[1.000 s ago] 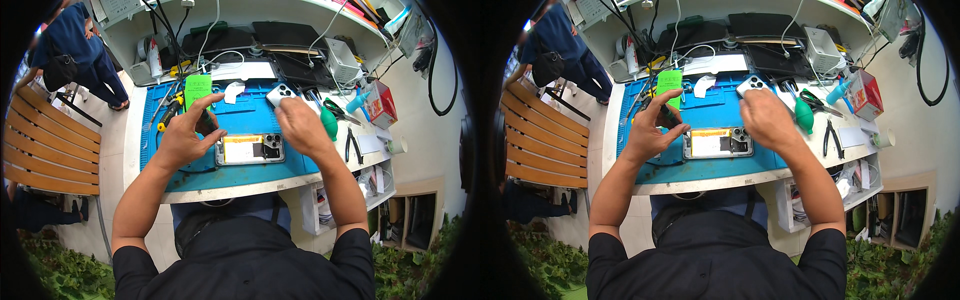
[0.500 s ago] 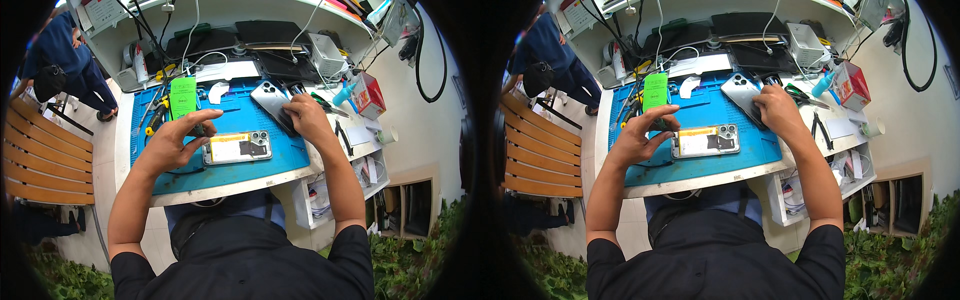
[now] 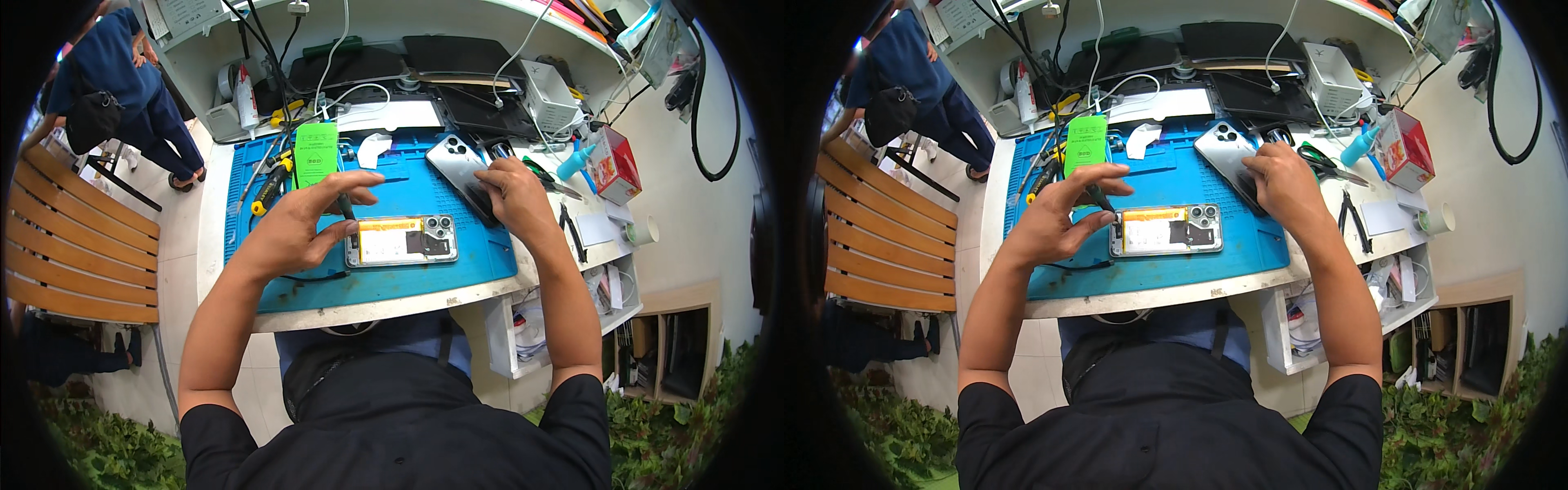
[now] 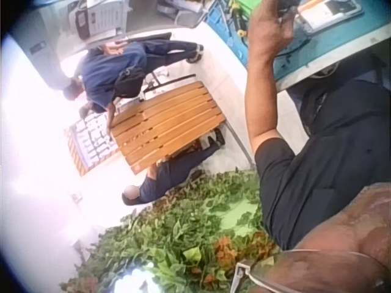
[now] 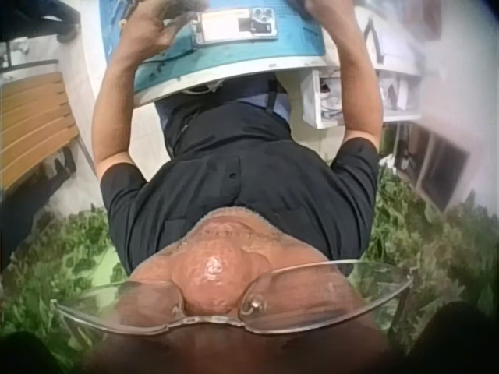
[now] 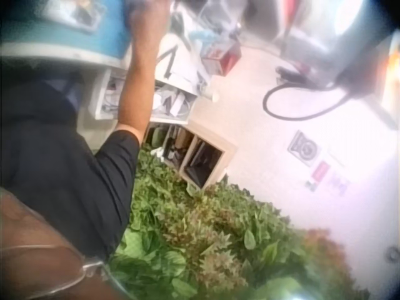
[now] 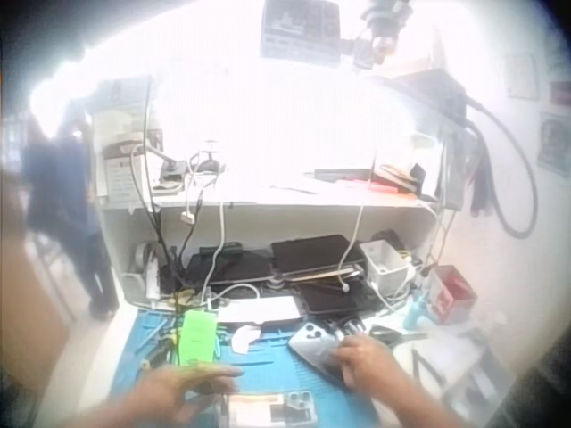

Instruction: The person works on a mobile phone by handling a green component, removing the back cover of a grey phone, and using a tool to work on the internal components of the device.

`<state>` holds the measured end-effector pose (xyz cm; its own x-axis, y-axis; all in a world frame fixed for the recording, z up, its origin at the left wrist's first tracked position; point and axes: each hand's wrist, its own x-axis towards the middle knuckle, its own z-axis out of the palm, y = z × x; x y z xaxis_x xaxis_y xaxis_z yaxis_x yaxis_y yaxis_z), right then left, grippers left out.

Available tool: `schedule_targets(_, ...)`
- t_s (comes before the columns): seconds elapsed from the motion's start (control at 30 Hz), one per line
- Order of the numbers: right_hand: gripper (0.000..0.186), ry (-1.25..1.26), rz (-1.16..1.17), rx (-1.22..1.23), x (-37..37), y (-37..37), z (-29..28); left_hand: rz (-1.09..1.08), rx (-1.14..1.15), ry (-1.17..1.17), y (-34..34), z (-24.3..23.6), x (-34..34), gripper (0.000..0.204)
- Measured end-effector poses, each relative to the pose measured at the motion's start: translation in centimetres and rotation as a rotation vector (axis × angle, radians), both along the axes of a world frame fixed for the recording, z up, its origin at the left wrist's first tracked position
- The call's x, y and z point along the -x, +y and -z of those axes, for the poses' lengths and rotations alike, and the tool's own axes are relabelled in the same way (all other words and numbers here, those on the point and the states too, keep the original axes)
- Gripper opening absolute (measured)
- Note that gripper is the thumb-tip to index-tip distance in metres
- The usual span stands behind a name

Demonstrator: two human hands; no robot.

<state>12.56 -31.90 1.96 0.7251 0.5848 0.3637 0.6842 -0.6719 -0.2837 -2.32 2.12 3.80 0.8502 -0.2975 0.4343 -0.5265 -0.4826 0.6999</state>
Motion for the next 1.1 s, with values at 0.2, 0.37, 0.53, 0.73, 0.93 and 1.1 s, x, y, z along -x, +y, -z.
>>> schedule_targets(0.2, 0.023, -0.058, -0.215, -0.073, 2.4, 3.7, -0.3, -0.144, -0.057, 0.018, -0.5, -0.3, 0.2, 0.062)
schedule_targets(0.37, 0.027, -0.039, -0.431, -0.023, 4.0, 6.7, 0.5, -0.17, -0.125, 0.125, -0.8, -1.5, 0.3, 0.063)
schedule_targets(0.53, 0.029, -0.013, -0.527, 0.038, 5.4, 9.2, 1.5, -0.151, -0.183, 0.09, -0.3, -1.5, 0.4, 0.067)
schedule_targets(0.73, 0.029, 0.0, -0.546, 0.078, 6.0, 10.2, 1.6, -0.172, -0.164, 0.119, 0.1, -1.3, 0.1, 0.072)
schedule_targets(0.93, 0.029, 0.043, -0.527, 0.108, 5.9, 10.3, 1.5, -0.094, -0.099, 0.175, 0.3, -1.8, 0.3, 0.071)
schedule_targets(1.1, 0.028, 0.052, -0.529, 0.102, 6.0, 10.6, 1.0, -0.125, -0.113, 0.108, 0.4, -1.3, 0.4, 0.073)
